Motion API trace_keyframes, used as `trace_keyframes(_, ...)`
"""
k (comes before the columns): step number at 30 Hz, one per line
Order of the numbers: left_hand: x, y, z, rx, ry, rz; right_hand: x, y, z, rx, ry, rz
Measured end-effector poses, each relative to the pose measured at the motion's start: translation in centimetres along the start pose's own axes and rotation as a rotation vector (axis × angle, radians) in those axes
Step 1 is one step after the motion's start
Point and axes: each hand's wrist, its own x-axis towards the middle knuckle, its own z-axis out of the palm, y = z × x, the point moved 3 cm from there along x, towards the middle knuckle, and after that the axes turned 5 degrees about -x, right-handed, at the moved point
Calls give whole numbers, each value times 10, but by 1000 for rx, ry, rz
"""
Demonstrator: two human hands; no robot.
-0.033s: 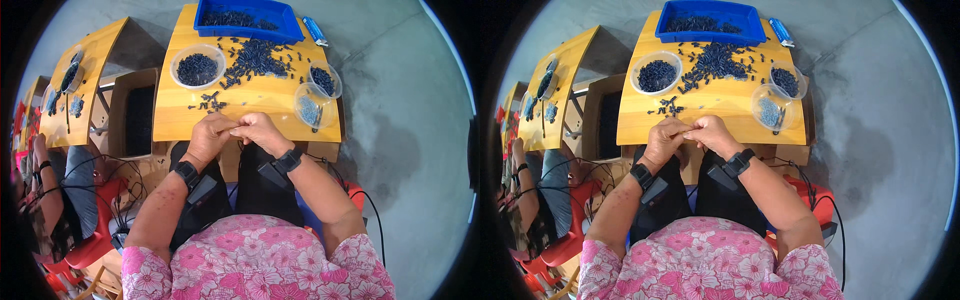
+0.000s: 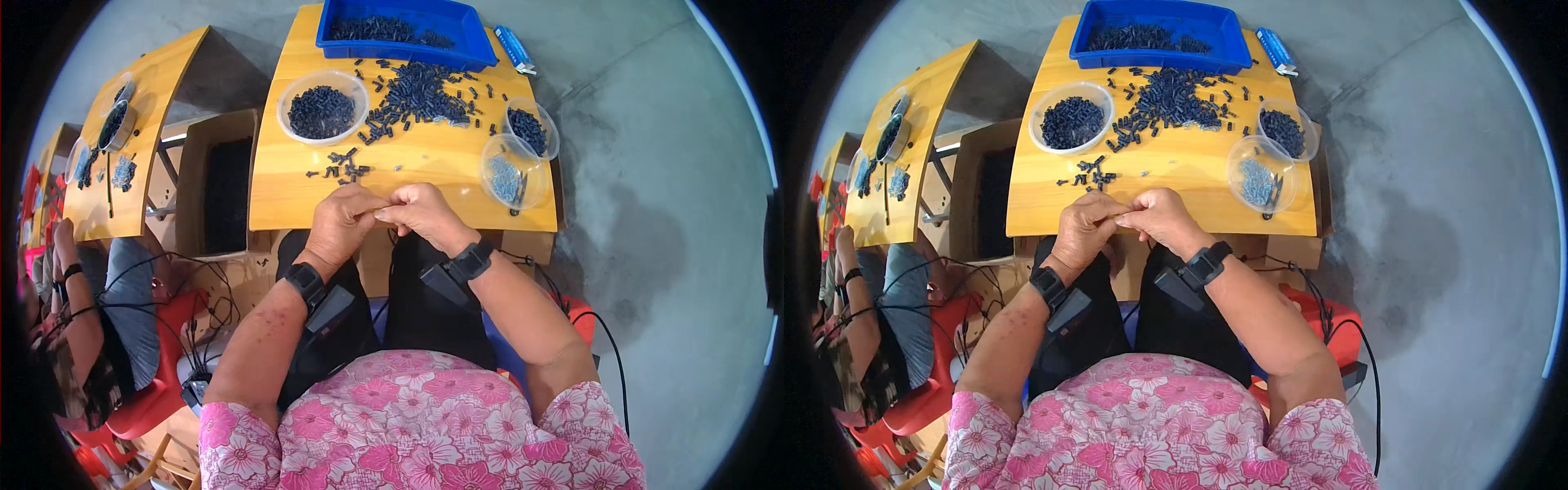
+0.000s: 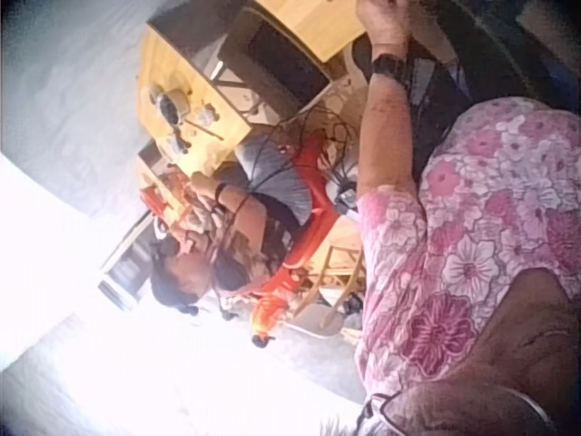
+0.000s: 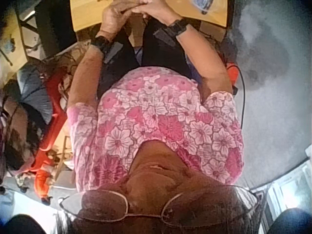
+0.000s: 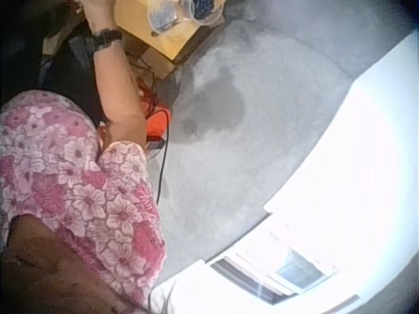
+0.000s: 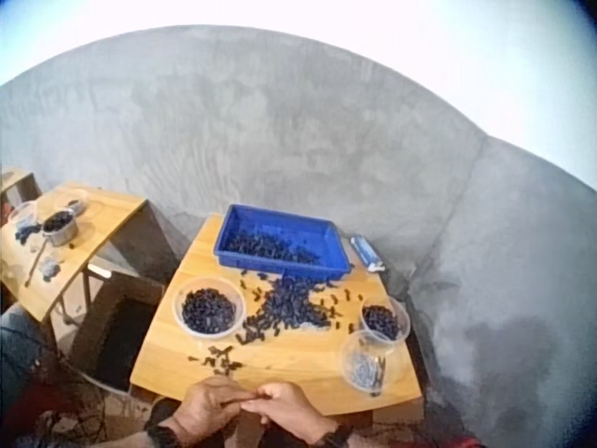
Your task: Assemble small black plastic components by hand.
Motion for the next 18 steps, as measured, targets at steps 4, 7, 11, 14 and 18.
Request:
trace_keyframes(4, -2, -8, 3, 39, 10, -15, 5, 2, 0, -71, 38, 27)
trace_keyframes(7, -1, -11, 5, 126, 15, 2, 8, 4, 0, -71, 71, 9)
trace_keyframes(11, 0, -17, 7, 143, 30, -41, 8, 4, 2, -59, 154, -16)
trace_keyframes(14, -1, -17, 7, 160, 53, -46, 7, 4, 1, -48, 160, -45)
trace_keyframes(18, 1, -12, 6, 204, 57, 14, 3, 7, -4, 100, 150, -52)
